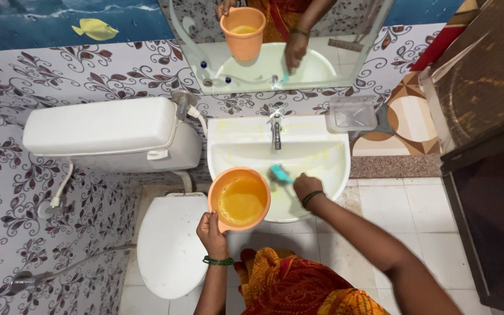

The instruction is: The person scrubs a dolphin-themed wall mural with a brush and soapy water, then moves to scrub a white bathroom sink basin with the same brush and solution.

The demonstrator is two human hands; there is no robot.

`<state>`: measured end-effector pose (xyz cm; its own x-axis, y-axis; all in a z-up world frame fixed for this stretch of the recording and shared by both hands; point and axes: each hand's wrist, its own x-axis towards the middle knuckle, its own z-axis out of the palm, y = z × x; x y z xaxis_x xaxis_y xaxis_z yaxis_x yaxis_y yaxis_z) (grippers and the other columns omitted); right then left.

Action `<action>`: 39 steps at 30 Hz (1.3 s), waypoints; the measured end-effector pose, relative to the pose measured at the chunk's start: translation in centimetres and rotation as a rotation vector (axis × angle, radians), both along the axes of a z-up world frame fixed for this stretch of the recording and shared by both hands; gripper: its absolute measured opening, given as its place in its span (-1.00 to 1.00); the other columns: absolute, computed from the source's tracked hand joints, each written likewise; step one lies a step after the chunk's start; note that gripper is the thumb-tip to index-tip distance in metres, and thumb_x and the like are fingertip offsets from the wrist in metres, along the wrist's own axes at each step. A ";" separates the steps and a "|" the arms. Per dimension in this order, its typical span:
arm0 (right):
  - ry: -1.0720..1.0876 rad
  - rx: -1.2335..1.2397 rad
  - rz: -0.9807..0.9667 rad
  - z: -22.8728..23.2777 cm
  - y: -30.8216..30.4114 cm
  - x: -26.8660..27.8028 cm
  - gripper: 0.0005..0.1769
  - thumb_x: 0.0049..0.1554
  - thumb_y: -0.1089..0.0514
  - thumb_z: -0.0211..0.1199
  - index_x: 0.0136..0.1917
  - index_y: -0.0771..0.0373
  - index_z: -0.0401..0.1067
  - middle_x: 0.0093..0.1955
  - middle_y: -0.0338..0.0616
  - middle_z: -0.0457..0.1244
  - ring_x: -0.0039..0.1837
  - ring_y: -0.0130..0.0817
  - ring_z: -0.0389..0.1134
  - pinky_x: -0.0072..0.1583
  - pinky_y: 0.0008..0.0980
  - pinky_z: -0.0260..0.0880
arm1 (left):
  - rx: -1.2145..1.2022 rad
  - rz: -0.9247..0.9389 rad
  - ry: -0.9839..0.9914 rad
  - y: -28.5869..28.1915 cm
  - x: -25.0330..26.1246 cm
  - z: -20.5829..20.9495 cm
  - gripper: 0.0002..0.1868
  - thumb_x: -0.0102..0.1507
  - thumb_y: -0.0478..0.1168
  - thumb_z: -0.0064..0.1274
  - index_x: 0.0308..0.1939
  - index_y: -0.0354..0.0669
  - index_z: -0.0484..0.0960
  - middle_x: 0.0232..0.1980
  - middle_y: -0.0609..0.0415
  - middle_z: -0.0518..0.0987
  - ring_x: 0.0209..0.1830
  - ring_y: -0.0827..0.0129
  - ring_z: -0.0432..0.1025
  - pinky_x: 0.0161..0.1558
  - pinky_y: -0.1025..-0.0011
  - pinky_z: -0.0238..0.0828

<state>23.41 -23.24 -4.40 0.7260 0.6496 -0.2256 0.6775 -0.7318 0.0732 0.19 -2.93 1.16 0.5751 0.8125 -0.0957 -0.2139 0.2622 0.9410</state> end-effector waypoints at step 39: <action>0.100 -0.031 0.322 8.9 -0.6 -9.7 -0.86 0.14 0.23 0.22 -0.07 0.12 0.58 -0.18 -0.06 0.41 -0.14 -0.14 0.45 -0.19 -0.14 0.45 | -0.009 0.032 0.081 0.4 -0.5 -1.1 -0.54 0.41 -0.14 -0.02 -0.57 -0.03 0.23 -0.61 0.34 0.18 -0.66 0.71 0.01 -0.68 0.60 -0.02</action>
